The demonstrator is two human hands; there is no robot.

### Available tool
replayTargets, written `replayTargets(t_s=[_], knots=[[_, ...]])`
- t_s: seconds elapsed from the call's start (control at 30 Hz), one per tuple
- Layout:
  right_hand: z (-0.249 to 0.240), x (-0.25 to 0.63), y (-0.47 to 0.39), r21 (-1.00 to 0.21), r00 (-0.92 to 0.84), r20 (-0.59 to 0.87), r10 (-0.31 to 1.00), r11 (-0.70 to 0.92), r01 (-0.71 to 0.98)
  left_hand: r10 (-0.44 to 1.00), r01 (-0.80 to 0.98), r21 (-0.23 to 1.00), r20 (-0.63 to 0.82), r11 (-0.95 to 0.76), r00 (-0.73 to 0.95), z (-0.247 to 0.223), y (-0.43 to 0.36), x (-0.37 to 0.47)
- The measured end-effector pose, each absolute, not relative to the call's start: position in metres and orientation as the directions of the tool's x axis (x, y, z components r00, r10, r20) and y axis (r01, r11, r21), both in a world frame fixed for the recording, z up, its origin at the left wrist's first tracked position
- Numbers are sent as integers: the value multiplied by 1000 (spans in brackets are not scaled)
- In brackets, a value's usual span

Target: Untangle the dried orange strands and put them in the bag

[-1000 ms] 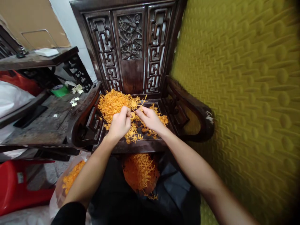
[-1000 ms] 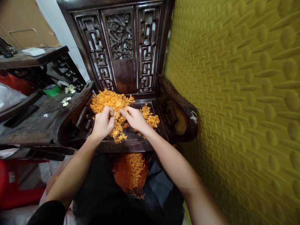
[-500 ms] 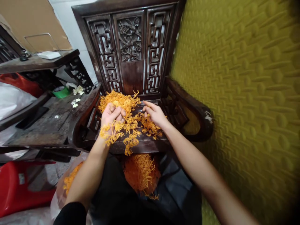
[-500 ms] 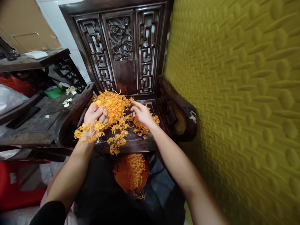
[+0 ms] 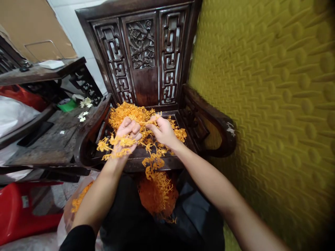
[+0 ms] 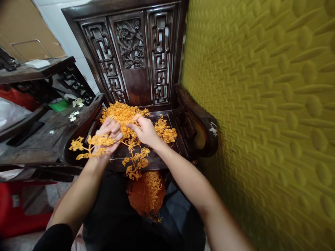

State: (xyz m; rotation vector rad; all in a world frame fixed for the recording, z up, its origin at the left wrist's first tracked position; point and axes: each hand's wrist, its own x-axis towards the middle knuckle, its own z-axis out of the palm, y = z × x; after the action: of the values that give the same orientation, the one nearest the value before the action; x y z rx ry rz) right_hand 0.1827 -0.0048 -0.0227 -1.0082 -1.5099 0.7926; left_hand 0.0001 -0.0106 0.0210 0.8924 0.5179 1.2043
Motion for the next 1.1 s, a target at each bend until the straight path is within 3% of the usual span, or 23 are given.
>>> replayTargets(t_s=[0.07,0.1,0.13,0.2,0.3,0.4,0.53,0.67,0.77,0.87,0.97,1.1], knots=[[-27,212,4,-791,17,538,843,498,356,958,-579,808,244,-114,152,30,-9,-19],[-30,228,10,-800,141,543,828,459,388,945,-569,792,318,-221,76,33,-8,-26],[-34,243,16,-848,298,501,812,393,356,927,-548,782,375,-297,32,33,-7,-30],[-41,266,27,-946,459,318,830,311,93,916,-476,820,395,-319,67,27,-4,-28],[-44,271,27,-949,304,156,940,229,-219,917,-236,942,300,-240,262,5,0,-9],[-37,249,9,-934,196,196,961,244,-261,896,63,946,278,-318,345,-12,2,7],[-19,216,-14,-931,181,362,914,363,27,860,363,798,348,-481,374,-14,1,11],[-12,201,-21,-861,-55,368,928,362,358,785,524,587,418,-618,458,-9,-3,9],[-16,195,-21,-852,-107,365,925,378,362,774,513,588,384,-626,504,-7,-5,9],[-18,189,-22,-876,160,462,872,421,235,790,385,731,339,-563,512,-2,-5,13],[-18,182,-22,-883,420,450,788,462,80,806,299,797,351,-524,477,6,-5,22],[-15,169,-20,-852,551,393,736,517,-83,784,227,806,398,-546,476,13,-5,35]])
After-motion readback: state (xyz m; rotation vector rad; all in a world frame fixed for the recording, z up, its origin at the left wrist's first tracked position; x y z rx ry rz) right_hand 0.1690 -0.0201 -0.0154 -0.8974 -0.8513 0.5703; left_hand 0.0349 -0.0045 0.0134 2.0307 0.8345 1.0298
